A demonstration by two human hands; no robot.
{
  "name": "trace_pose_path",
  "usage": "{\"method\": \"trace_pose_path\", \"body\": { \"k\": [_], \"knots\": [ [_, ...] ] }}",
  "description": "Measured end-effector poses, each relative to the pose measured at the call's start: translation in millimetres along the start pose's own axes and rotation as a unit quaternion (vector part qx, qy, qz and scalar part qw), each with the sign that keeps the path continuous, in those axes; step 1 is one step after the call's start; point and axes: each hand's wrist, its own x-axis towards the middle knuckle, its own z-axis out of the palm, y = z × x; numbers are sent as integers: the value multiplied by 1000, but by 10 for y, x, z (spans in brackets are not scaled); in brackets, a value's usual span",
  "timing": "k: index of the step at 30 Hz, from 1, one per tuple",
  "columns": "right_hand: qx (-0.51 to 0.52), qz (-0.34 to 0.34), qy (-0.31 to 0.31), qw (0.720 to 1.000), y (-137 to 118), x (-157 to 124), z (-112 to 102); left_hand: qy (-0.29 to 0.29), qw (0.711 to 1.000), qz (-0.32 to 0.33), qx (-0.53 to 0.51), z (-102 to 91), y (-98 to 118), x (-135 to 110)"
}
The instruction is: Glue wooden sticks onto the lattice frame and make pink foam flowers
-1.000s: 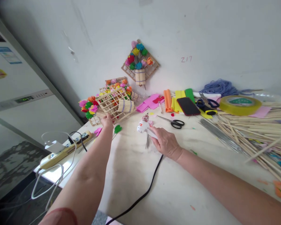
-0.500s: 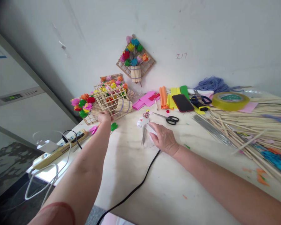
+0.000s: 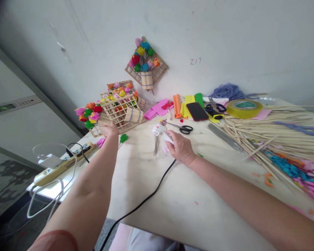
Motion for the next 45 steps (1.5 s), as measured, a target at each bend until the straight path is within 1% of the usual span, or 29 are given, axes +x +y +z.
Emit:
{"method": "trace_pose_path", "body": {
  "k": [1, 2, 3, 4, 5, 6, 8, 9, 10, 12, 15, 17, 19, 21, 24, 25, 28, 31, 32, 33, 34, 36, 37, 39, 41, 45],
  "knots": [
    [-2, 5, 0, 1000, 6, -12, -16, 34, 999, -34, 7, -40, 24, -42],
    [-5, 10, 1, 1000, 13, -25, -32, 54, 998, -33, 13, -74, 55, -90],
    [-9, 16, 1, 1000, 19, -38, -49, 75, 997, -14, 19, -99, 92, -145],
    [-13, 24, 1, 1000, 24, -50, -67, 76, 997, 9, 27, -113, 134, -209],
    [-17, 33, 0, 999, 28, -61, -88, 47, 997, 43, 42, -114, 176, -283],
    [-20, 43, -2, 999, 31, -69, -111, -2, 995, 80, 66, -102, 218, -371],
    [-24, 59, -13, 998, 32, -81, -166, -71, 987, 122, 75, -47, 289, -590],
    [-26, 66, -20, 997, 30, -86, -197, -117, 979, 145, 81, -11, 316, -721],
    [-29, 72, -27, 997, 28, -92, -228, -195, 956, 187, 113, 28, 336, -863],
    [-38, 80, -39, 995, 25, -107, -290, -273, 914, 252, 166, 99, 357, -1157],
    [-51, 81, -49, 994, 30, -145, -368, -321, 870, 294, 233, 172, 352, -1518],
    [-58, 82, -54, 993, 36, -178, -406, -322, 844, 337, 264, 197, 329, -1644],
    [-66, 89, -60, 992, 37, -211, -433, -318, 824, 379, 277, 203, 293, -1666],
    [-73, 95, -66, 991, 30, -242, -448, -317, 810, 403, 284, 193, 243, -1601],
    [-79, 95, -77, 989, 12, -271, -445, -298, 807, 415, 296, 149, 168, -1416],
    [-79, 93, -81, 989, 7, -274, -439, -299, 802, 422, 298, 129, 152, -1354],
    [-76, 86, -91, 989, -3, -267, -415, -308, 806, 398, 309, 66, 166, -1250],
    [-79, 81, -97, 989, -3, -254, -413, -292, 822, 384, 303, 26, 263, -1345],
    [-80, 82, -97, 989, 0, -254, -421, -284, 829, 388, 286, 22, 302, -1416],
    [-81, 85, -96, 988, 4, -256, -432, -289, 827, 401, 269, 22, 339, -1497],
    [-81, 88, -94, 988, 9, -259, -446, -313, 813, 422, 252, 26, 368, -1582],
    [-80, 94, -87, 988, 24, -270, -475, -375, 774, 461, 217, 38, 398, -1734],
    [-79, 98, -81, 989, 31, -275, -488, -411, 751, 473, 207, 42, 396, -1790],
    [-76, 107, -69, 989, 45, -279, -503, -453, 723, 487, 190, 42, 364, -1855],
    [-72, 117, -59, 989, 54, -275, -505, -460, 705, 509, 179, 30, 311, -1863],
    [-70, 132, -57, 987, 58, -261, -485, -436, 668, 582, 155, -3, 217, -1812]
  ]
}}
